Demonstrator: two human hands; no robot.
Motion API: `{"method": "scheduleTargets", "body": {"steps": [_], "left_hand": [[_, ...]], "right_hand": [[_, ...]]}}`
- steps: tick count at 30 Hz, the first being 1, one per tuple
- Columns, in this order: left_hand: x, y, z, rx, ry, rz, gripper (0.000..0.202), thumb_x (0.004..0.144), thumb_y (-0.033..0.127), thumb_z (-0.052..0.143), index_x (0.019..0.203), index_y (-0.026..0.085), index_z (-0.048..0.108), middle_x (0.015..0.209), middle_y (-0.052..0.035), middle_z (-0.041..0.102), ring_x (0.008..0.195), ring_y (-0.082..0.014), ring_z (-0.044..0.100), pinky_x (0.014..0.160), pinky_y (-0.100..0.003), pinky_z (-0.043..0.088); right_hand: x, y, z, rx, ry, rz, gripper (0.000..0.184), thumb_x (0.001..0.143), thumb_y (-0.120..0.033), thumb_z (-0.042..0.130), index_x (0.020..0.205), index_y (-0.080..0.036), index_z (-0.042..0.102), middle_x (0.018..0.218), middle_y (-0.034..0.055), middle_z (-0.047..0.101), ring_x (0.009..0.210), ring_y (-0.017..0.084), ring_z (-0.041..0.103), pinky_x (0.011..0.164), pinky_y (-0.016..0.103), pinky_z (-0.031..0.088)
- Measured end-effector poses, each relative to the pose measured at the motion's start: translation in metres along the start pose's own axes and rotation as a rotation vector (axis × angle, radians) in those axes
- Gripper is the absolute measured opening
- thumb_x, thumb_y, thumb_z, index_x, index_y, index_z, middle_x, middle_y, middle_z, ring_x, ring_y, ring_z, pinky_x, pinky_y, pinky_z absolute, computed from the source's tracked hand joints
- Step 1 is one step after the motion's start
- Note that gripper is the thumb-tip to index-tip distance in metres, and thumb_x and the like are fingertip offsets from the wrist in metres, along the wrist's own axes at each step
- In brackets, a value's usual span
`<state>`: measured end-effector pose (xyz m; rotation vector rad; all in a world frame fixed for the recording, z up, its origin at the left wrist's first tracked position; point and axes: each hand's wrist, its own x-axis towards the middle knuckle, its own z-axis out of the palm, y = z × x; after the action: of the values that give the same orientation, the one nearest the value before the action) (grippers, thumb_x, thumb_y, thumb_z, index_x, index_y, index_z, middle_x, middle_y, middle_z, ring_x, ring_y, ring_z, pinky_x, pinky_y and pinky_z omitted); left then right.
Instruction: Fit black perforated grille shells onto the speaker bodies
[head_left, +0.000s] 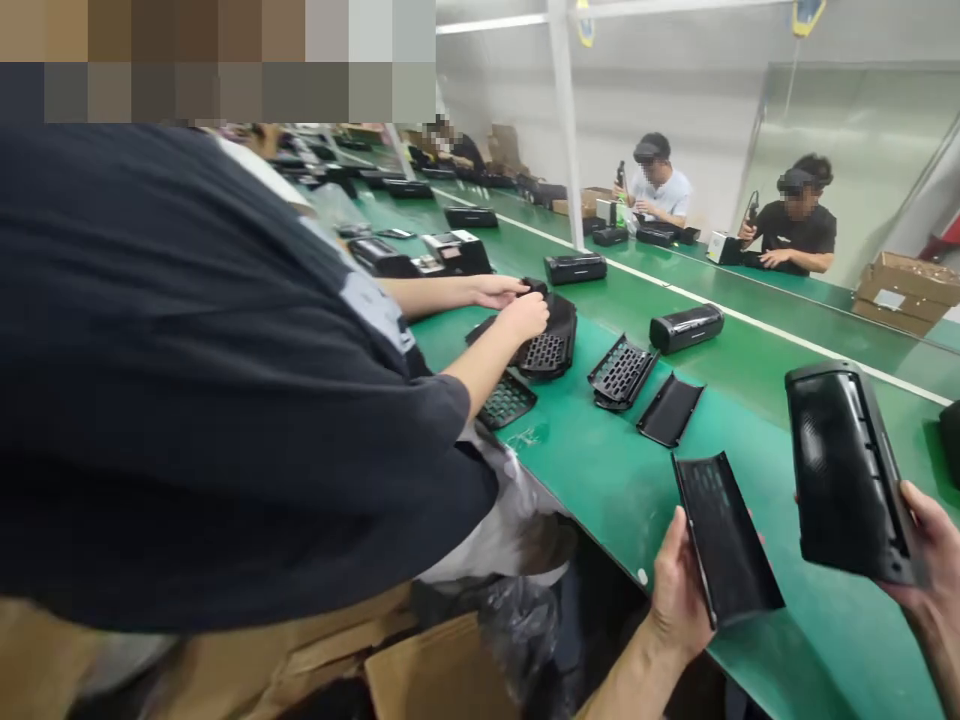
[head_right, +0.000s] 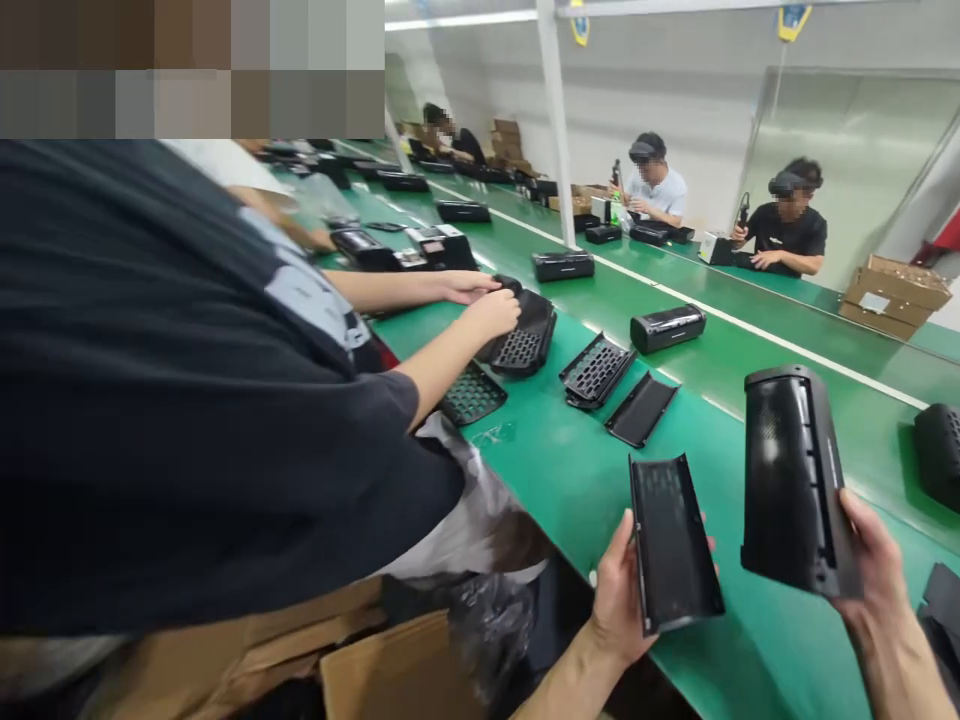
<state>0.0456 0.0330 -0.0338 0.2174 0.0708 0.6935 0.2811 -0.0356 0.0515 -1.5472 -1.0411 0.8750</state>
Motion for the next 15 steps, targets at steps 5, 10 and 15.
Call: {"method": "scheduleTargets", "body": {"steps": [5,10,15], "left_hand": [[0.014,-0.033,0.009,0.087,-0.1,0.144,0.067,0.087,0.066,0.075,0.128,0.013,0.077,0.13,-0.0191,0.078,0.131,-0.0422,0.066,0.114,-0.052,0.045],[0.024,-0.045,0.028,0.123,-0.214,0.24,0.064,0.081,0.057,0.084,0.133,0.021,0.075,0.147,-0.0143,0.069,0.143,-0.042,0.056,0.119,-0.055,0.041],[0.025,-0.048,0.033,0.136,-0.234,0.236,0.071,0.079,0.055,0.087,0.14,0.022,0.071,0.147,-0.0152,0.069,0.139,-0.0425,0.06,0.118,-0.055,0.044]], "right_hand": [[-0.022,-0.057,-0.013,-0.259,-0.118,0.1,0.092,0.093,-0.07,0.061,0.172,-0.033,0.029,0.16,0.0107,0.059,0.117,0.04,0.076,0.087,0.047,0.068],[-0.029,-0.084,0.001,-0.659,-0.229,-0.089,0.099,0.087,-0.074,0.068,0.171,-0.036,0.032,0.16,0.0052,0.059,0.137,0.039,0.064,0.111,0.048,0.056],[-0.034,-0.087,-0.002,-0.755,-0.238,-0.165,0.096,0.089,-0.073,0.066,0.171,-0.035,0.033,0.166,0.0036,0.052,0.147,0.039,0.055,0.119,0.051,0.049]]}}
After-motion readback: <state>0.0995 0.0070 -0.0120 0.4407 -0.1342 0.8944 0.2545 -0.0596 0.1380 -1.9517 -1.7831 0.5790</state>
